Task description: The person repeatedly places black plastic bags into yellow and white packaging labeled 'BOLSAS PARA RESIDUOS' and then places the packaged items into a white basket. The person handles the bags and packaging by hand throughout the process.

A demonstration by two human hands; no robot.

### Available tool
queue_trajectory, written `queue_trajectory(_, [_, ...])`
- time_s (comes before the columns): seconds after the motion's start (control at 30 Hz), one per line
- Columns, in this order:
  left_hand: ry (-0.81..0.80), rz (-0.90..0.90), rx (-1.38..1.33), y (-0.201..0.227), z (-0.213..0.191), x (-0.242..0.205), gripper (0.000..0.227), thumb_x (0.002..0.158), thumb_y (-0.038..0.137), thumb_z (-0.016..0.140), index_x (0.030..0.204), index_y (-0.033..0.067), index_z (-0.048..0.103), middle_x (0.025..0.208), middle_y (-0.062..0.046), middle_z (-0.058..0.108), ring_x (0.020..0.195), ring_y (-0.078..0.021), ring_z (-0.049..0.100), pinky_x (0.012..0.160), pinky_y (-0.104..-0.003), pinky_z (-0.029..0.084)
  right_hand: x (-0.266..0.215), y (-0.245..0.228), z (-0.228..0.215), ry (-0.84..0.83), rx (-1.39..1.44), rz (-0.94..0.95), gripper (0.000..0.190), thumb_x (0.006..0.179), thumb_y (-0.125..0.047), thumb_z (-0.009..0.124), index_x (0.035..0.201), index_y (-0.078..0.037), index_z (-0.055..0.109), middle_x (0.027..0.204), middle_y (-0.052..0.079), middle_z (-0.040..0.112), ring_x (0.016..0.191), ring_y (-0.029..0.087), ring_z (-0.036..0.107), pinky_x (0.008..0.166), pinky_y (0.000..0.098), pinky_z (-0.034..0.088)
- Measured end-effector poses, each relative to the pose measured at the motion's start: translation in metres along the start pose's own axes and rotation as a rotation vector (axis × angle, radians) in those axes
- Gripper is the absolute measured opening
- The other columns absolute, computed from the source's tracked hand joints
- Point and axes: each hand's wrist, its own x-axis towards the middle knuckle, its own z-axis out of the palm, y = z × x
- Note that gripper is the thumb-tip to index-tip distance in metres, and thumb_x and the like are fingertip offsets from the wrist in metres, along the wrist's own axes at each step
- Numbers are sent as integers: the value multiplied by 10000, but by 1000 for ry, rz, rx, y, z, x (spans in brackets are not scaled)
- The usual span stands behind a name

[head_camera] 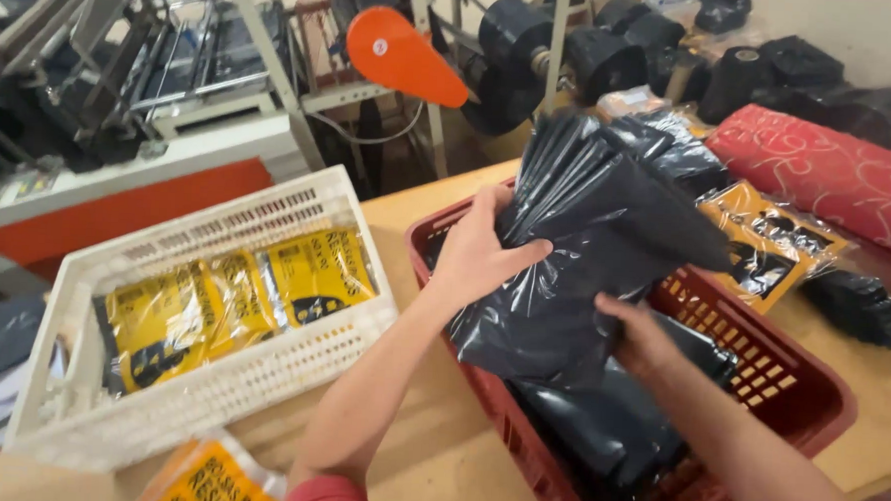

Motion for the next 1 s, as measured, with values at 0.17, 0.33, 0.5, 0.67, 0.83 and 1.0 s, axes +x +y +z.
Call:
queue_trajectory(0.17, [349, 361, -332, -21, -24, -123, 868, 774, 228, 814, 1488, 56, 353, 1306, -215, 522, 1229, -414, 536, 1062, -524, 443, -57, -27, 53, -194, -149, -287, 768, 659, -13, 768, 1388, -31, 527, 1255, 182, 614, 1168, 372, 616, 985, 520, 491])
queue_trajectory(0.33, [870, -100, -590, -148, 7, -226, 772, 897, 137, 707, 1554, 92, 304, 1361, -212, 561, 1139, -241, 600, 1029, -408, 520, -109, -24, 149, -232, -1074, -82, 790, 517, -370, 955, 1200, -43, 728, 1160, 189, 722, 1175, 365, 643, 1009, 469, 470])
queue_trajectory(0.5, [948, -481, -882, -262, 15, -289, 534, 963, 418, 588, 1422, 169, 476, 1074, -155, 602, 791, -262, 641, 610, -367, 584, -132, 51, 208, -590, -852, 22, 886, 521, -231, 976, 1287, -18, 588, 1210, 214, 675, 1179, 340, 632, 1010, 479, 516])
queue_trajectory(0.67, [932, -778, -1151, -329, 84, -316, 708, 913, 610, 619, 1437, 149, 503, 1242, -262, 560, 1005, -377, 635, 754, -551, 583, -107, 139, 215, -670, -1198, 388, 946, 607, -331, 936, 1371, -12, 477, 1253, 217, 623, 1172, 364, 629, 916, 499, 558])
queue_trajectory(0.83, [879, -639, -1023, -359, 107, -310, 664, 1037, 381, 538, 1526, -7, 314, 1509, -336, 364, 1364, -457, 425, 1105, -573, 392, -47, 202, 188, -567, -1412, 393, 794, 640, -232, 933, 1292, 10, 550, 1214, 250, 625, 1131, 404, 635, 845, 554, 546])
queue_trajectory(1.0, [647, -617, -562, -336, 91, -308, 624, 1026, 305, 497, 1484, -81, 320, 1515, -358, 330, 1436, -414, 330, 1216, -508, 219, 25, 263, 147, -601, -1721, 228, 949, 685, -301, 882, 1441, 30, 414, 1315, 306, 570, 1221, 446, 576, 918, 591, 525])
